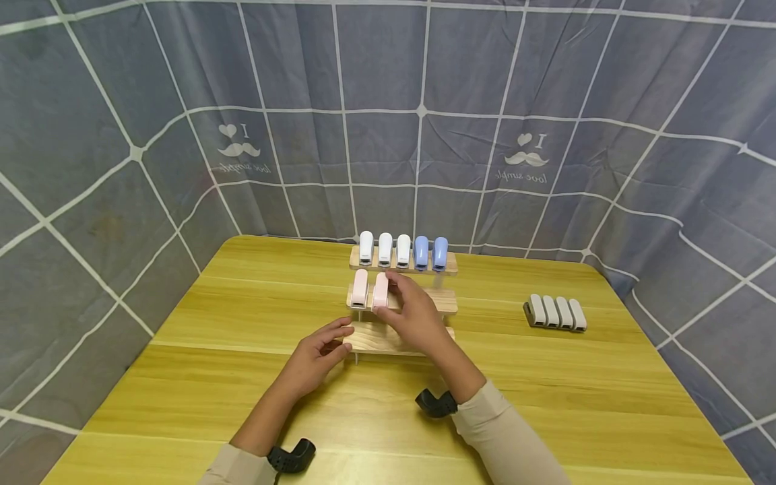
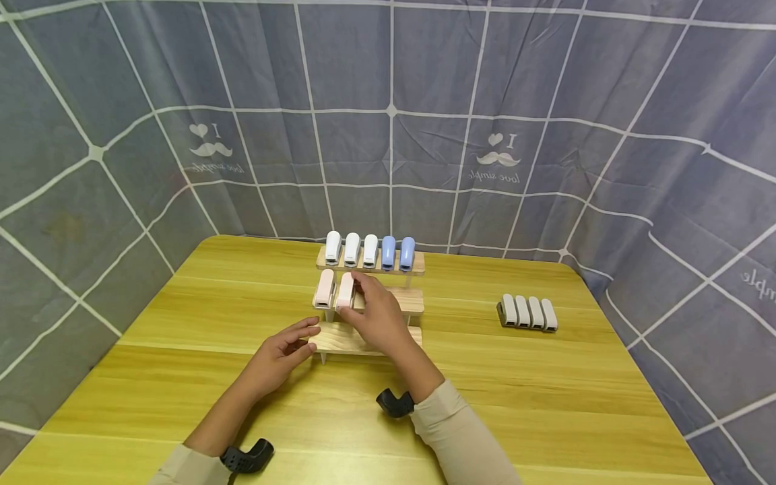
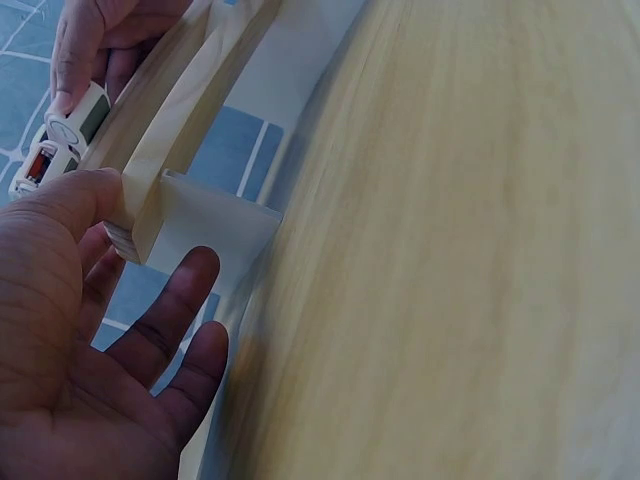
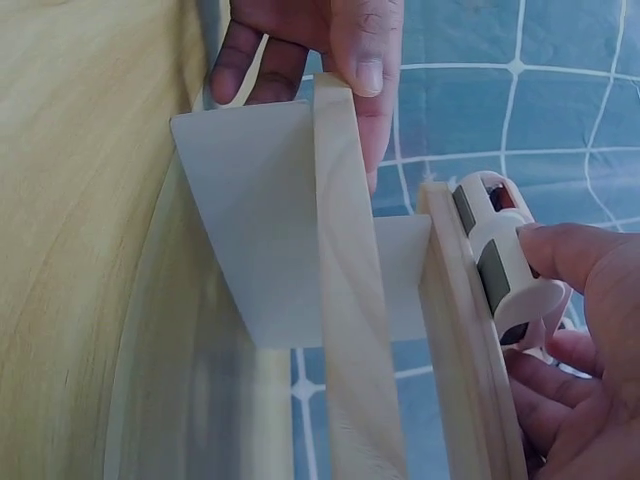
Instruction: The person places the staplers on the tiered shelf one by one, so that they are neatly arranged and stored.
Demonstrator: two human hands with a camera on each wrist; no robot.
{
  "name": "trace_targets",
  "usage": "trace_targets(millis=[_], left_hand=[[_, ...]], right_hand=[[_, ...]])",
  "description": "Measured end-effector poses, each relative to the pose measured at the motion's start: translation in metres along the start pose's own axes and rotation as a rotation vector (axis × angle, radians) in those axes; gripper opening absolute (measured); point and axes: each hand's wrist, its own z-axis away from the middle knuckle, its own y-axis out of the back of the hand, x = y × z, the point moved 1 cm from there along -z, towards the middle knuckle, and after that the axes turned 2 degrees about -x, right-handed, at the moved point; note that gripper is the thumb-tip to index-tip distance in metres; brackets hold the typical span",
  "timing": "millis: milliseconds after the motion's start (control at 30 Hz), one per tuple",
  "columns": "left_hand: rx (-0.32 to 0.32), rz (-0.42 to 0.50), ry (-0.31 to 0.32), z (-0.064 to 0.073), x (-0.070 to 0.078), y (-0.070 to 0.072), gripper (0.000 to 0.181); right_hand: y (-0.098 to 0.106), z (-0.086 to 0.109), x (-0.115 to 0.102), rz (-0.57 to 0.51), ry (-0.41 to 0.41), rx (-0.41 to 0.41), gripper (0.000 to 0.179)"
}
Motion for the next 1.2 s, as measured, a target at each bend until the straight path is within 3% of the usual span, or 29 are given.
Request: trace_targets(millis=[1200], left_hand=[[-0.001, 0.000, -0.008, -0.0005, -0.0002, 0.0002, 0.040]], right_hand=[[-0.0096, 0.0015, -0.0002, 0.050, 0.044, 0.097, 0.060]])
